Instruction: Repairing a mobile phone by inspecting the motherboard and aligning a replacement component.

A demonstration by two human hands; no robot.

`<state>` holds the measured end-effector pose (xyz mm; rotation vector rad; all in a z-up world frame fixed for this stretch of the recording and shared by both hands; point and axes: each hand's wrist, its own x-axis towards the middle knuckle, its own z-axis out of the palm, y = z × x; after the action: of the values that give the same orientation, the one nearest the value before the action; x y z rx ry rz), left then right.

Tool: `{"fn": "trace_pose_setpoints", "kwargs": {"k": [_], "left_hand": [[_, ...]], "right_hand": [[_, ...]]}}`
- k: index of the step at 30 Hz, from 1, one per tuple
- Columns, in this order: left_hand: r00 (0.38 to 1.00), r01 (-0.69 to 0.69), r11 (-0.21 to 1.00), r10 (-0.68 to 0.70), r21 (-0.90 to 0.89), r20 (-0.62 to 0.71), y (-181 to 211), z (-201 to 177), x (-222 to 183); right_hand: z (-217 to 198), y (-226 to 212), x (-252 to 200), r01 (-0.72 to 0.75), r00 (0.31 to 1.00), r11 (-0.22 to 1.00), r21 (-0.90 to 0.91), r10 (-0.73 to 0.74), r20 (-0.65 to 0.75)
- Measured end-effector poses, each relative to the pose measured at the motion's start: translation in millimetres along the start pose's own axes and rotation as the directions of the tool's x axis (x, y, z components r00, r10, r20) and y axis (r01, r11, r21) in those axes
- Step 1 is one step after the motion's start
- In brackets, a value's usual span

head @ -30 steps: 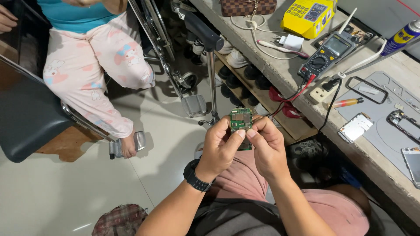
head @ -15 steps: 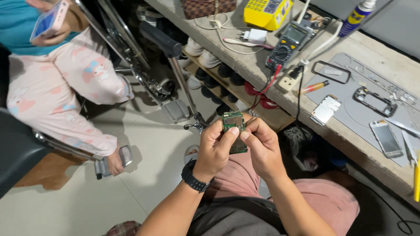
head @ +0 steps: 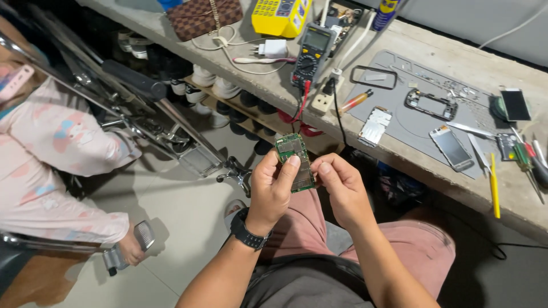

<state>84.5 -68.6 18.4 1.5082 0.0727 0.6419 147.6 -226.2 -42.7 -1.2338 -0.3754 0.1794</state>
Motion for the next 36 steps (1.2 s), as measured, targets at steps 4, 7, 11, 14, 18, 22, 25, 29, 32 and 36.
{"fn": "trace_pose_setpoints", "kwargs": {"k": [4, 7, 11, 14, 18, 22, 25, 29, 32, 36], "left_hand": [[0.997, 0.035, 0.999, -0.038, 0.036, 0.073, 3, 12, 1], [0.991, -0.012, 0.995, -0.001, 0.097, 0.133, -1, 12, 4], [0.979, 0.0, 0.994, -0.023, 0.112, 0.205, -10, 13, 1], [0.976, 0.019, 0.995, -0.041, 0.101, 0.214, -18, 18, -5], [0.982, 0.011, 0.996, -0.027, 0.087, 0.189, -22, 18, -7], [0.982, -0.01, 0.994, -0.011, 0.11, 0.189, -25, 15, -6], [0.982, -0.001, 0.999, -0.007, 0.042, 0.188, -31, 22, -9], [0.985, -0.056, 0.998, 0.051, 0.027, 0.164, -13, 33, -6], [0.984, -0.096, 0.993, 0.084, 0.073, 0.159, -12, 34, -4], [0.967, -0.237, 0.922, 0.193, 0.306, 0.167, -20, 32, 0]], "right_hand": [[-6, -8, -1, 0.067, 0.998, 0.993, -0.094, -0.069, -0.014], [-11, -8, -2, 0.08, 0.993, 0.993, -0.091, -0.087, -0.08], [-18, -4, -3, 0.105, 0.983, 0.991, -0.084, -0.116, -0.142], [-17, -5, -2, 0.117, 0.979, 0.989, -0.09, -0.13, -0.158], [-13, -9, -1, 0.116, 0.981, 0.985, -0.127, -0.133, -0.139], [-15, 1, -1, 0.111, 0.984, 0.986, -0.127, -0.127, -0.123], [-13, 2, -2, 0.107, 0.983, 0.988, -0.111, -0.122, -0.137], [-15, 4, -1, 0.174, 0.976, 0.982, -0.072, -0.182, -0.123], [-16, 9, 1, 0.18, 0.975, 0.983, -0.032, -0.183, -0.123], [-17, 16, 3, 0.129, 0.981, 0.992, 0.018, -0.125, -0.146]]}}
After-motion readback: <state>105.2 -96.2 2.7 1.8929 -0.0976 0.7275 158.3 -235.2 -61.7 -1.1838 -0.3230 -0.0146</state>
